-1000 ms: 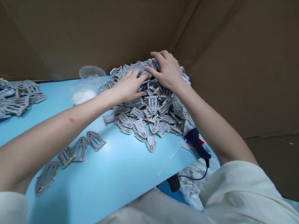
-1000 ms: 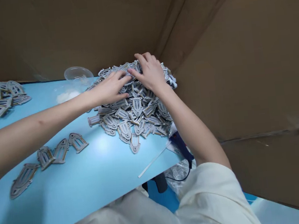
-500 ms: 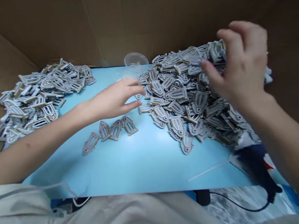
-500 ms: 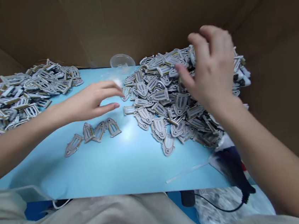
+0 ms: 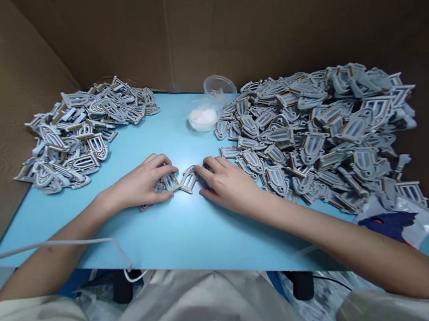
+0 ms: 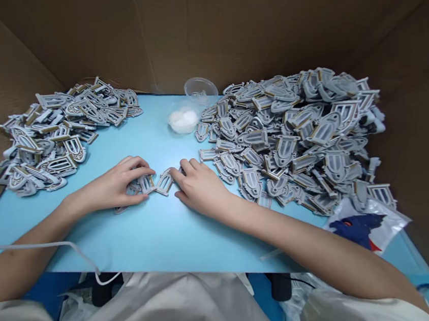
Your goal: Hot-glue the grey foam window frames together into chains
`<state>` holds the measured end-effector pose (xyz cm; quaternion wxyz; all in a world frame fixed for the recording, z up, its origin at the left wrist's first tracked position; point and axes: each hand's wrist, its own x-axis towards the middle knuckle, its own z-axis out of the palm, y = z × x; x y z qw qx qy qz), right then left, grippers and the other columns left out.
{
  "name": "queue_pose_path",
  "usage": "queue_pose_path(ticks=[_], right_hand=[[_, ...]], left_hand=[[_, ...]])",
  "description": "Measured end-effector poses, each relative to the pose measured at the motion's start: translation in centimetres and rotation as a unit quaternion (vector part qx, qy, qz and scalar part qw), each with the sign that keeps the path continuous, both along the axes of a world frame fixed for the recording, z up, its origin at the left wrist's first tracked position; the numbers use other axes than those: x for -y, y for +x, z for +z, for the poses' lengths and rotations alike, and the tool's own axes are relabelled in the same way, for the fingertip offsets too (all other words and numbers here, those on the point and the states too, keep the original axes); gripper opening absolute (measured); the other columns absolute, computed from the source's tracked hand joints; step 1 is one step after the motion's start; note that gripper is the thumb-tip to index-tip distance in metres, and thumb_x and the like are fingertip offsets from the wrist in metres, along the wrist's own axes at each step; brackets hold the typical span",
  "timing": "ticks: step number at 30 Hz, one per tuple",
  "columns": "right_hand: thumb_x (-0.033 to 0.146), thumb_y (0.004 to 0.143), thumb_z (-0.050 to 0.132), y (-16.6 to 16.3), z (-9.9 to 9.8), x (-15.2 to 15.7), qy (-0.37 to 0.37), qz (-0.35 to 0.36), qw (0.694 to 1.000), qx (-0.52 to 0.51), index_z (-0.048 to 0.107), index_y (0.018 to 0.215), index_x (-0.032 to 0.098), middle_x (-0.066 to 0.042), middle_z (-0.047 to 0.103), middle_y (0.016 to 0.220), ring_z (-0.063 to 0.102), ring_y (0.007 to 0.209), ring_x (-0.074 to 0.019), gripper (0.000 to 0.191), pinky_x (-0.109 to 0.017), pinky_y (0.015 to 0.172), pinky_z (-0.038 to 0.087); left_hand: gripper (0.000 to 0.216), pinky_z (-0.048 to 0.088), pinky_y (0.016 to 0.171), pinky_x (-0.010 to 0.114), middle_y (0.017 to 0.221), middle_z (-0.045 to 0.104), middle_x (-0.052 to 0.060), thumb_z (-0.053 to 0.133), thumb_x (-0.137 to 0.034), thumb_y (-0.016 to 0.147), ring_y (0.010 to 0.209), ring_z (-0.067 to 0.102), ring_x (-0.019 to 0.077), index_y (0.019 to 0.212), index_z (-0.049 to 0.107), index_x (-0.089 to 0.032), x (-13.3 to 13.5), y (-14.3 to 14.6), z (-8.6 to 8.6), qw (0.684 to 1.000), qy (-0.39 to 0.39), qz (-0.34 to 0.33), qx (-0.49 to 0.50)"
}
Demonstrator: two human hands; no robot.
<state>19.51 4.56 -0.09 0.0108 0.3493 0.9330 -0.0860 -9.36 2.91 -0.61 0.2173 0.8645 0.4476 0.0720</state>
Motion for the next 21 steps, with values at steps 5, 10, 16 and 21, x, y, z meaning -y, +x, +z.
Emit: queue_pose_path(ticks=[5, 10, 16, 21], right_hand=[[0.049, 0.098, 0.079, -0.6, 0.3, 1.2, -0.016, -0.093, 0.996, 0.011, 0.06, 0.152, 0.016, -0.023, 0.065, 0.136, 0.065, 0.123, -0.043, 0.066, -0.053, 0.099, 0.058], [0.047, 0.101, 0.077, -1.8, -0.7, 1.0, -0.028, -0.054, 0.996, -0.057, 0.056, 0.158, 0.013, -0.024, 0.062, 0.151, 0.059, 0.135, -0.0428, 0.07, -0.057, 0.11, 0.055], [0.025, 0.101, 0.071, -0.9, -1.9, -0.4, -0.073, 0.073, 0.986, -0.131, 0.06, 0.153, 0.017, -0.02, 0.061, 0.156, 0.056, 0.142, -0.0378, 0.053, -0.058, 0.12, 0.052], [0.025, 0.101, 0.071, -0.4, -1.8, -0.7, -0.1, 0.082, 0.979, -0.159, 0.055, 0.16, 0.019, -0.021, 0.056, 0.164, 0.051, 0.154, -0.0376, 0.062, -0.061, 0.126, 0.049]], left_hand=[[0.06, 0.049, 0.124, 0.051, 0.148, 0.06, 0.014, 0.072, -0.028, 0.096, 0.142, 0.057, 0.0348, 0.156, 0.061, -0.025, 0.3, -0.2, 0.0, 0.999, -0.018, -0.014, 0.041], [0.08, 0.048, 0.126, 0.049, 0.157, 0.055, 0.013, 0.081, -0.047, 0.096, 0.147, 0.056, 0.036, 0.167, 0.048, -0.029, 0.8, -1.2, 0.4, 0.998, -0.032, 0.019, 0.046], [0.068, 0.052, 0.119, 0.052, 0.144, 0.062, 0.015, 0.076, -0.053, 0.098, 0.136, 0.061, 0.0374, 0.156, 0.06, -0.022, 1.3, 0.0, 0.1, 0.999, 0.001, 0.044, 0.018], [0.071, 0.052, 0.117, 0.049, 0.142, 0.063, 0.014, 0.077, -0.061, 0.096, 0.134, 0.062, 0.0356, 0.154, 0.06, -0.023, 1.3, 0.0, 0.3, 0.998, 0.002, 0.05, 0.035]])
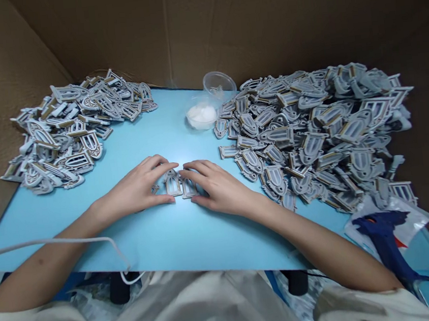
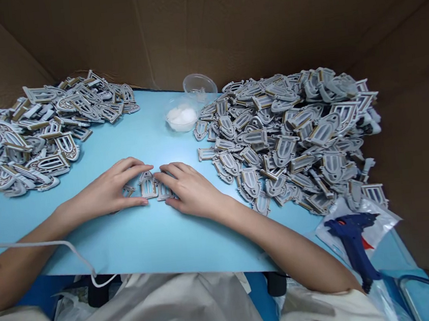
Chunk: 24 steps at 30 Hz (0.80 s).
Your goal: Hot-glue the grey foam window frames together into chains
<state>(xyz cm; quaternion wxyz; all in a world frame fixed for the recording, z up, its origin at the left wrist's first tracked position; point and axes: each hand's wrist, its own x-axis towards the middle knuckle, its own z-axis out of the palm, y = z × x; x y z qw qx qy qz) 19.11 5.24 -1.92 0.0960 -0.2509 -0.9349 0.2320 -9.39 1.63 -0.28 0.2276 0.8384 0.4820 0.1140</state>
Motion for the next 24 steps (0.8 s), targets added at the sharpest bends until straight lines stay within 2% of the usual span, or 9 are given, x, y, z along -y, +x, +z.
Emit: queue_pose_path(ticks=[2, 4, 6, 8, 12, 15, 18, 21, 24], right_hand=[[0.03, 0.099, 0.076, 0.3, 0.5, -0.2, -0.003, -0.014, 1.0, 0.01, 0.049, 0.165, 0.022, -0.022, 0.05, 0.17, 0.048, 0.158, -0.0389, 0.072, -0.064, 0.126, 0.048], [0.036, 0.096, 0.081, 0.8, 1.3, -0.4, 0.004, -0.034, 0.998, 0.045, 0.045, 0.169, 0.023, -0.023, 0.045, 0.174, 0.046, 0.16, -0.0413, 0.081, -0.065, 0.126, 0.048], [0.038, 0.092, 0.086, 1.3, 2.1, -0.7, 0.011, -0.059, 0.993, 0.102, 0.044, 0.169, 0.022, -0.023, 0.046, 0.172, 0.051, 0.156, -0.045, 0.089, -0.065, 0.123, 0.051], [0.037, 0.087, 0.092, 1.7, 2.8, -0.8, 0.013, -0.081, 0.984, 0.158, 0.046, 0.168, 0.018, -0.025, 0.052, 0.165, 0.058, 0.147, -0.0478, 0.095, -0.065, 0.117, 0.055], [0.027, 0.084, 0.093, 1.8, 3.5, -0.7, 0.04, -0.085, 0.972, 0.213, 0.057, 0.157, 0.014, -0.024, 0.064, 0.142, 0.065, 0.132, -0.0468, 0.082, -0.06, 0.106, 0.059], [0.029, 0.088, 0.091, 1.4, 3.6, -0.6, 0.048, -0.081, 0.968, 0.235, 0.066, 0.143, 0.013, -0.021, 0.066, 0.129, 0.067, 0.123, -0.0427, 0.062, -0.052, 0.099, 0.06], [0.034, 0.09, 0.09, 1.2, 3.6, -0.6, 0.043, -0.092, 0.965, 0.244, 0.067, 0.137, 0.014, -0.018, 0.068, 0.122, 0.069, 0.118, -0.0398, 0.055, -0.047, 0.093, 0.059], [0.038, 0.089, 0.091, 1.0, 3.8, -0.5, 0.042, -0.111, 0.961, 0.248, 0.068, 0.132, 0.014, -0.018, 0.07, 0.12, 0.069, 0.116, -0.0394, 0.054, -0.046, 0.09, 0.058], [0.04, 0.089, 0.092, 0.8, 4.1, -0.4, 0.038, -0.124, 0.956, 0.263, 0.068, 0.128, 0.014, -0.018, 0.07, 0.121, 0.071, 0.115, -0.039, 0.052, -0.045, 0.089, 0.058]], left_hand=[[0.08, 0.055, 0.11, 0.047, 0.141, 0.064, 0.011, 0.083, -0.07, 0.087, 0.129, 0.065, 0.0363, 0.151, 0.061, -0.028, 0.2, -1.1, 1.0, 1.0, -0.008, 0.014, -0.025], [0.081, 0.058, 0.09, 0.043, 0.131, 0.068, 0.01, 0.088, -0.075, 0.077, 0.111, 0.071, 0.0351, 0.139, 0.065, -0.028, 0.5, -2.0, 2.1, 0.993, -0.029, 0.057, -0.096], [0.07, 0.053, 0.073, 0.04, 0.115, 0.07, 0.01, 0.088, -0.075, 0.076, 0.091, 0.071, 0.0326, 0.121, 0.068, -0.025, 0.8, -2.4, 2.7, 0.977, -0.056, 0.098, -0.181], [0.055, 0.048, 0.068, 0.039, 0.106, 0.069, 0.009, 0.085, -0.068, 0.08, 0.083, 0.069, 0.0308, 0.107, 0.068, -0.024, 1.1, -2.2, 2.8, 0.965, -0.078, 0.109, -0.225], [0.031, 0.05, 0.077, 0.039, 0.114, 0.07, 0.008, 0.074, -0.035, 0.085, 0.093, 0.07, 0.0297, 0.115, 0.07, -0.027, 1.3, -2.4, 2.1, 0.979, -0.093, 0.04, -0.176], [0.044, 0.053, 0.092, 0.041, 0.12, 0.069, 0.008, 0.059, -0.016, 0.086, 0.11, 0.068, 0.0308, 0.125, 0.072, -0.031, 1.0, -3.2, 1.5, 0.99, -0.065, -0.016, -0.12], [0.043, 0.054, 0.099, 0.041, 0.121, 0.07, 0.008, 0.052, -0.011, 0.09, 0.118, 0.066, 0.0297, 0.123, 0.071, -0.029, 0.1, -3.4, 1.5, 0.994, -0.075, -0.051, -0.056], [0.03, 0.054, 0.099, 0.04, 0.12, 0.07, 0.008, 0.05, -0.01, 0.094, 0.117, 0.066, 0.0272, 0.112, 0.069, -0.026, -0.6, -2.7, 1.8, 0.992, -0.098, -0.082, -0.002], [0.031, 0.055, 0.098, 0.039, 0.118, 0.069, 0.008, 0.046, -0.005, 0.093, 0.116, 0.066, 0.0257, 0.104, 0.068, -0.024, -0.8, -1.6, 1.7, 0.989, -0.107, -0.102, 0.026]])
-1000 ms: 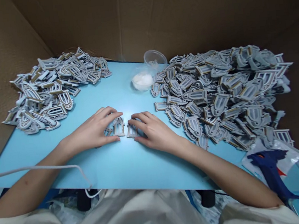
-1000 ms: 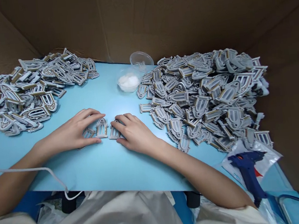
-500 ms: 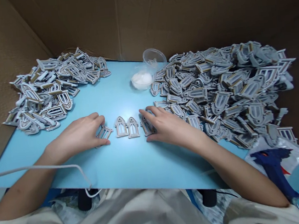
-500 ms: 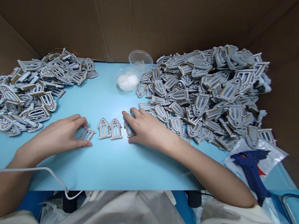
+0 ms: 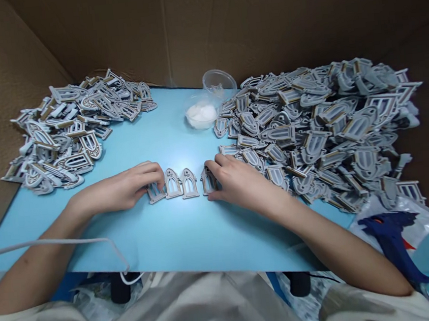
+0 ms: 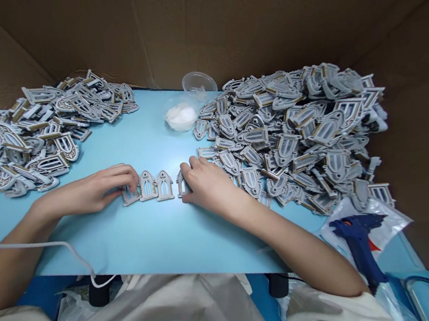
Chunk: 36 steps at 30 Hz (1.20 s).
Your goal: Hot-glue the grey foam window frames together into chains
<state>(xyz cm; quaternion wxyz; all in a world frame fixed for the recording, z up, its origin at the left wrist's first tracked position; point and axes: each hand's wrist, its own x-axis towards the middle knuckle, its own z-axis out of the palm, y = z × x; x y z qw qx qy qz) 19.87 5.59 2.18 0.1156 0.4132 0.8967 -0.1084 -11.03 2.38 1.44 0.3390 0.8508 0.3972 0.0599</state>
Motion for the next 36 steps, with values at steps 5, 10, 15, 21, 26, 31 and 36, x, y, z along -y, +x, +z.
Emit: queue_pose_path(ticks=[5, 10, 15, 21, 26, 31, 36], right_hand=[[0.037, 0.09, 0.092, -0.2, 0.5, 0.3, -0.013, 0.001, 1.0, 0.008, 0.067, 0.129, 0.013, -0.019, 0.07, 0.125, 0.071, 0.119, -0.0391, 0.052, -0.045, 0.094, 0.058], [0.038, 0.09, 0.092, -0.1, 0.6, 0.3, -0.012, -0.006, 1.0, 0.012, 0.067, 0.128, 0.014, -0.02, 0.07, 0.125, 0.071, 0.119, -0.0394, 0.052, -0.046, 0.094, 0.059], [0.037, 0.093, 0.089, -0.5, 0.6, 0.3, -0.026, -0.008, 1.0, 0.016, 0.066, 0.132, 0.013, -0.019, 0.07, 0.129, 0.07, 0.126, -0.0391, 0.051, -0.046, 0.099, 0.059], [0.039, 0.095, 0.086, -0.4, 0.8, 0.3, -0.046, -0.009, 0.999, 0.009, 0.056, 0.153, 0.008, -0.022, 0.068, 0.14, 0.068, 0.132, -0.0409, 0.072, -0.047, 0.105, 0.058], [0.043, 0.103, 0.076, 0.0, 1.2, 0.1, -0.022, -0.024, 0.999, -0.004, 0.046, 0.167, 0.009, -0.025, 0.065, 0.145, 0.071, 0.129, -0.0431, 0.078, -0.049, 0.104, 0.058], [0.043, 0.108, 0.068, 0.0, 1.6, 0.2, -0.02, -0.031, 0.999, -0.003, 0.051, 0.164, 0.013, -0.023, 0.066, 0.142, 0.073, 0.125, -0.041, 0.066, -0.046, 0.099, 0.058], [0.044, 0.109, 0.068, 0.1, 2.0, 0.2, -0.03, -0.029, 0.999, 0.005, 0.057, 0.156, 0.014, -0.02, 0.068, 0.134, 0.074, 0.12, -0.0369, 0.057, -0.041, 0.094, 0.056]], left_hand=[[0.035, 0.054, 0.103, 0.039, 0.122, 0.065, 0.009, 0.043, 0.001, 0.087, 0.124, 0.061, 0.0264, 0.098, 0.065, -0.024, 0.5, 0.6, -0.3, 0.999, 0.036, -0.018, 0.031], [0.057, 0.048, 0.12, 0.054, 0.148, 0.054, 0.013, 0.078, -0.035, 0.09, 0.144, 0.05, 0.0381, 0.142, 0.056, -0.026, 1.2, 0.1, -0.3, 0.994, 0.061, 0.067, -0.056], [0.065, 0.049, 0.119, 0.054, 0.143, 0.058, 0.014, 0.078, -0.054, 0.096, 0.137, 0.054, 0.0378, 0.148, 0.055, -0.023, 1.5, 1.5, -1.8, 0.99, 0.056, 0.108, -0.068], [0.056, 0.059, 0.102, 0.044, 0.128, 0.07, 0.008, 0.082, -0.066, 0.09, 0.114, 0.069, 0.0293, 0.127, 0.072, -0.025, -1.2, -0.8, -2.8, 0.98, 0.104, 0.169, 0.027], [0.013, 0.056, 0.111, 0.048, 0.127, 0.072, 0.01, 0.069, -0.031, 0.1, 0.122, 0.067, 0.0292, 0.11, 0.073, -0.024, -6.6, -4.8, -3.5, 0.877, 0.336, 0.338, -0.058], [0.023, 0.054, 0.116, 0.044, 0.137, 0.067, 0.01, 0.064, -0.033, 0.103, 0.138, 0.058, 0.0276, 0.108, 0.073, -0.012, -11.4, -4.0, -3.6, 0.861, 0.362, 0.344, -0.096], [0.044, 0.046, 0.125, 0.04, 0.141, 0.067, 0.007, 0.04, -0.034, 0.11, 0.144, 0.052, 0.024, 0.095, 0.071, -0.007, -12.8, -2.7, -3.0, 0.863, 0.375, 0.323, -0.097]])
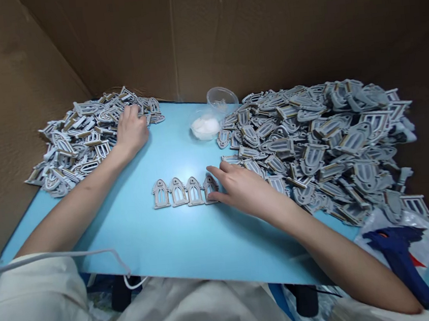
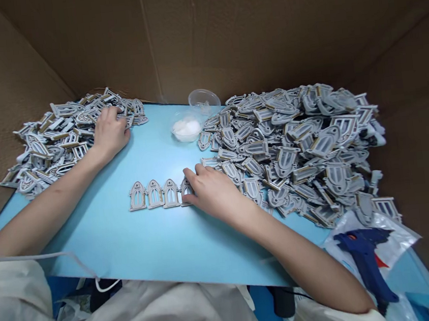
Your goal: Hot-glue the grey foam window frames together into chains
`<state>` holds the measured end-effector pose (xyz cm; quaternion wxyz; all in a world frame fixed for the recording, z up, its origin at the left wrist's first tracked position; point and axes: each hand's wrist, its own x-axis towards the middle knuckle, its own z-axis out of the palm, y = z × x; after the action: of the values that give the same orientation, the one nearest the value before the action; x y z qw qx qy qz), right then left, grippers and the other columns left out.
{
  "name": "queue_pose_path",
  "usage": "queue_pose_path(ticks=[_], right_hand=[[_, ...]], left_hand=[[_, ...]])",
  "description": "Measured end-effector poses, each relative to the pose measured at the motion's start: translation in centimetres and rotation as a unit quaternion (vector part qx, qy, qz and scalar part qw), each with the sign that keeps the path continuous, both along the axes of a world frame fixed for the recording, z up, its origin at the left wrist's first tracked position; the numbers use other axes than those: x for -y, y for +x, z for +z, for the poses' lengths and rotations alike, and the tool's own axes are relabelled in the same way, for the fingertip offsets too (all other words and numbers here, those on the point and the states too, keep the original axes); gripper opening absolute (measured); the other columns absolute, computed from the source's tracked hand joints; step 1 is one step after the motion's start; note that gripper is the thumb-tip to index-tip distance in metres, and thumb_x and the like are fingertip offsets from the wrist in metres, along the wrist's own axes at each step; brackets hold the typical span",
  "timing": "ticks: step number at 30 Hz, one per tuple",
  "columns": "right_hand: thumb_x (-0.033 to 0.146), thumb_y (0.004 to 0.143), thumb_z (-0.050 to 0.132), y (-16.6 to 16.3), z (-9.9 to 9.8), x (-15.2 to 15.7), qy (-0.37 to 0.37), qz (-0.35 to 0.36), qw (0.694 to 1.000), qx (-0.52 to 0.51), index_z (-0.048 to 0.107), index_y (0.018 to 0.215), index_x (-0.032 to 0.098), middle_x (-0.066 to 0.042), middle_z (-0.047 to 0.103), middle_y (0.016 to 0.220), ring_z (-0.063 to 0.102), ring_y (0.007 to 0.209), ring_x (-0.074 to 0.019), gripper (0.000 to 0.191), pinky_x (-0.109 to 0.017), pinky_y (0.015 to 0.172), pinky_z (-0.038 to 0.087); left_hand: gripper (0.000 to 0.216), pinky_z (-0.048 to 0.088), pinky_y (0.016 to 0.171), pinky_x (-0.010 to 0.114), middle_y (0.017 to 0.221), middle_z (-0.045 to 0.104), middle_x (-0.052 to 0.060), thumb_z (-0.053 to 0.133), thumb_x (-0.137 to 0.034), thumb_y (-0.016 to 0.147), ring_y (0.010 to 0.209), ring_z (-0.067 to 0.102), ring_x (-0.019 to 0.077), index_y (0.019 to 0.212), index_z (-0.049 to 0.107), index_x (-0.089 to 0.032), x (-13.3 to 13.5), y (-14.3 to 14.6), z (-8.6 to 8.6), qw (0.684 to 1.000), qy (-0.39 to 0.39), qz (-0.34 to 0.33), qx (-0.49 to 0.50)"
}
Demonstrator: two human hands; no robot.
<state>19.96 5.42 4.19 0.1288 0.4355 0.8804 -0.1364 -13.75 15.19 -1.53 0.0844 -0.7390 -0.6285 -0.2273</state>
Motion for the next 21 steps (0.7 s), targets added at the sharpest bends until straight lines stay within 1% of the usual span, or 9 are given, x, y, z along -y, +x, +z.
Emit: queue_pose_path(ticks=[3, 5, 6, 8, 10, 13, 16, 19, 21], right_hand=[[0.044, 0.109, 0.067, 0.1, 0.1, -0.3, -0.003, 0.001, 1.0, 0.004, 0.058, 0.154, 0.014, -0.019, 0.068, 0.132, 0.073, 0.122, -0.0371, 0.054, -0.04, 0.093, 0.055], [0.043, 0.11, 0.065, 0.3, 0.2, -0.6, -0.005, -0.001, 1.0, 0.004, 0.059, 0.152, 0.014, -0.019, 0.069, 0.131, 0.073, 0.122, -0.0369, 0.052, -0.04, 0.093, 0.054], [0.043, 0.11, 0.065, 0.3, 0.2, -0.7, -0.006, -0.001, 1.0, 0.003, 0.06, 0.152, 0.014, -0.019, 0.069, 0.131, 0.073, 0.121, -0.0366, 0.05, -0.04, 0.093, 0.054], [0.042, 0.111, 0.064, 0.4, 0.2, -0.9, -0.005, 0.001, 1.0, 0.006, 0.06, 0.15, 0.014, -0.019, 0.069, 0.131, 0.072, 0.121, -0.0362, 0.049, -0.04, 0.093, 0.053], [0.043, 0.108, 0.069, 0.4, 0.1, -0.9, -0.007, 0.006, 1.0, 0.014, 0.06, 0.151, 0.014, -0.019, 0.068, 0.133, 0.072, 0.121, -0.0368, 0.053, -0.04, 0.093, 0.053], [0.046, 0.1, 0.081, 0.1, -0.1, -0.6, -0.021, 0.016, 0.999, 0.029, 0.055, 0.155, 0.014, -0.019, 0.066, 0.135, 0.072, 0.123, -0.0385, 0.069, -0.04, 0.09, 0.053], [0.04, 0.098, 0.084, -0.3, -0.3, -0.1, -0.028, 0.027, 0.998, 0.047, 0.057, 0.152, 0.013, -0.019, 0.066, 0.134, 0.072, 0.122, -0.0383, 0.067, -0.039, 0.088, 0.053], [0.034, 0.102, 0.078, -0.5, -0.3, 0.3, -0.014, 0.032, 0.998, 0.059, 0.06, 0.146, 0.012, -0.019, 0.067, 0.133, 0.073, 0.121, -0.0361, 0.052, -0.038, 0.086, 0.051], [0.032, 0.103, 0.075, -0.5, -0.2, 0.3, -0.008, 0.034, 0.997, 0.063, 0.061, 0.144, 0.011, -0.018, 0.068, 0.131, 0.073, 0.12, -0.0349, 0.049, -0.038, 0.086, 0.051]], left_hand=[[0.035, 0.047, 0.126, 0.047, 0.148, 0.066, 0.007, 0.046, -0.03, 0.108, 0.145, 0.055, 0.0285, 0.089, 0.07, -0.011, 1.7, -0.1, 0.7, 1.0, 0.009, -0.006, -0.002], [0.024, 0.051, 0.124, 0.052, 0.148, 0.067, 0.009, 0.058, -0.028, 0.102, 0.145, 0.059, 0.0329, 0.083, 0.068, -0.017, 4.3, -0.6, 1.4, 1.0, 0.015, -0.018, 0.001], [0.02, 0.054, 0.122, 0.054, 0.147, 0.068, 0.011, 0.063, -0.028, 0.098, 0.143, 0.062, 0.035, 0.08, 0.068, -0.019, 6.0, -0.9, 1.9, 0.999, 0.011, -0.043, 0.005], [0.019, 0.057, 0.118, 0.053, 0.152, 0.068, 0.01, 0.066, -0.033, 0.098, 0.139, 0.067, 0.0336, 0.084, 0.07, -0.021, 10.0, -1.6, 2.8, 0.99, -0.052, -0.131, 0.013], [0.023, 0.06, 0.112, 0.049, 0.159, 0.064, 0.009, 0.064, -0.038, 0.102, 0.132, 0.072, 0.0296, 0.087, 0.074, -0.023, 14.1, -2.2, 3.4, 0.974, -0.125, -0.189, 0.018], [0.029, 0.065, 0.099, 0.041, 0.164, 0.061, 0.007, 0.063, -0.043, 0.104, 0.13, 0.074, 0.0284, 0.087, 0.077, -0.025, 18.3, -2.3, 2.8, 0.961, -0.198, -0.191, 0.04], [0.031, 0.065, 0.101, 0.043, 0.162, 0.063, 0.011, 0.063, -0.046, 0.104, 0.13, 0.074, 0.0299, 0.088, 0.077, -0.023, 19.5, -1.7, 1.3, 0.952, -0.248, -0.16, 0.079], [0.03, 0.061, 0.111, 0.047, 0.157, 0.066, 0.012, 0.068, -0.048, 0.1, 0.132, 0.073, 0.0314, 0.086, 0.075, -0.023, 18.9, -1.0, 0.2, 0.949, -0.251, -0.147, 0.118], [0.029, 0.059, 0.114, 0.049, 0.153, 0.069, 0.012, 0.072, -0.048, 0.098, 0.134, 0.071, 0.0323, 0.085, 0.074, -0.023, 18.4, -0.5, -0.1, 0.947, -0.247, -0.152, 0.136]])
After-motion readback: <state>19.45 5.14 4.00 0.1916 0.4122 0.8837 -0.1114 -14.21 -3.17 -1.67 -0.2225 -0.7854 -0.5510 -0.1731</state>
